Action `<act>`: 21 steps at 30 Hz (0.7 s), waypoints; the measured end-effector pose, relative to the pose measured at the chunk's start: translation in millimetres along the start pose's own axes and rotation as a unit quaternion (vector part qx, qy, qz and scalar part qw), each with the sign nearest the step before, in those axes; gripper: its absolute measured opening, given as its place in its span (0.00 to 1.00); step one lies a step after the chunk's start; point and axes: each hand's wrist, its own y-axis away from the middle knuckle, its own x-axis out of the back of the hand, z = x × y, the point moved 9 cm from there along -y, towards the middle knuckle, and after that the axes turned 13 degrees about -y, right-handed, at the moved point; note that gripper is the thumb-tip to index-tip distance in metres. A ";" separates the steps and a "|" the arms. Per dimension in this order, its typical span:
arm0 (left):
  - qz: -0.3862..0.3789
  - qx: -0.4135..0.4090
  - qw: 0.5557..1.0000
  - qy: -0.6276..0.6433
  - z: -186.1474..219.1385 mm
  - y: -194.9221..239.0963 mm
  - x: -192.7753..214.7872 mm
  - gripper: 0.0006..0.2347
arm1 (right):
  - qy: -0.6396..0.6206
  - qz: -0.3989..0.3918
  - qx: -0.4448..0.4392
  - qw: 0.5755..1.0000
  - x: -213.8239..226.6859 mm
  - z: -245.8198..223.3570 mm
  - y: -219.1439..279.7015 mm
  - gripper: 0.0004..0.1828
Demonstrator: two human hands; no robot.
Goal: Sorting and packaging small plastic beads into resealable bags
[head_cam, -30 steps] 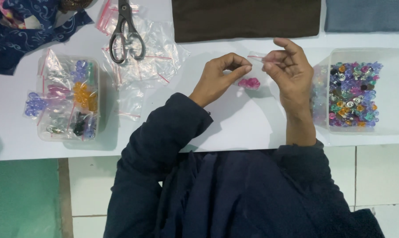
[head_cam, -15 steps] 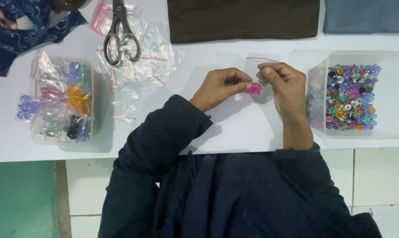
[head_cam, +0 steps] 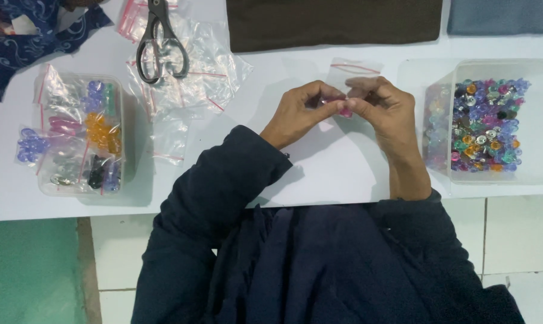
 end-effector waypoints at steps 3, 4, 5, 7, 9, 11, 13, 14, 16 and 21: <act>0.002 0.020 1.000 0.012 -11.0 -1.7 -1.5 0.13 | 0.012 -0.006 -0.011 1.000 -6.2 -7.1 2.6 0.09; 0.001 0.020 1.000 0.011 -15.5 -2.3 -3.7 0.13 | 0.012 -0.005 -0.010 1.000 -6.1 -6.4 2.1 0.09; 0.010 0.004 1.000 0.009 -17.4 -3.0 -4.1 0.11 | 0.019 -0.004 -0.006 1.000 -5.9 -6.2 1.4 0.07; 0.020 -0.011 1.000 0.007 -15.5 -1.8 -3.5 0.09 | 0.026 -0.004 -0.003 1.000 -6.2 -5.8 0.7 0.04; 0.033 -0.009 0.999 0.033 -7.1 0.7 0.7 0.09 | 0.047 -0.005 0.014 0.999 -6.7 -9.3 0.6 0.06; 0.046 -0.019 0.998 0.030 -1.1 0.1 3.8 0.09 | 0.061 0.002 0.020 0.998 -5.2 -11.9 -0.2 0.06; 0.058 -0.028 0.998 0.028 1.1 -1.0 5.1 0.09 | 0.076 0.010 0.025 0.997 -1.0 -13.8 -0.8 0.06; 0.075 -0.027 0.997 0.017 -0.7 -1.3 7.9 0.08 | 0.080 0.012 0.042 0.996 0.7 -16.7 -1.0 0.08; 0.088 -0.026 0.996 0.005 -2.8 -1.1 9.8 0.07 | 0.084 0.018 0.058 0.995 3.4 -19.7 -0.6 0.09; 0.084 -0.022 0.996 0.016 -5.2 -1.2 9.4 0.07 | 0.113 -0.018 0.059 0.992 1.8 -13.3 -1.7 0.06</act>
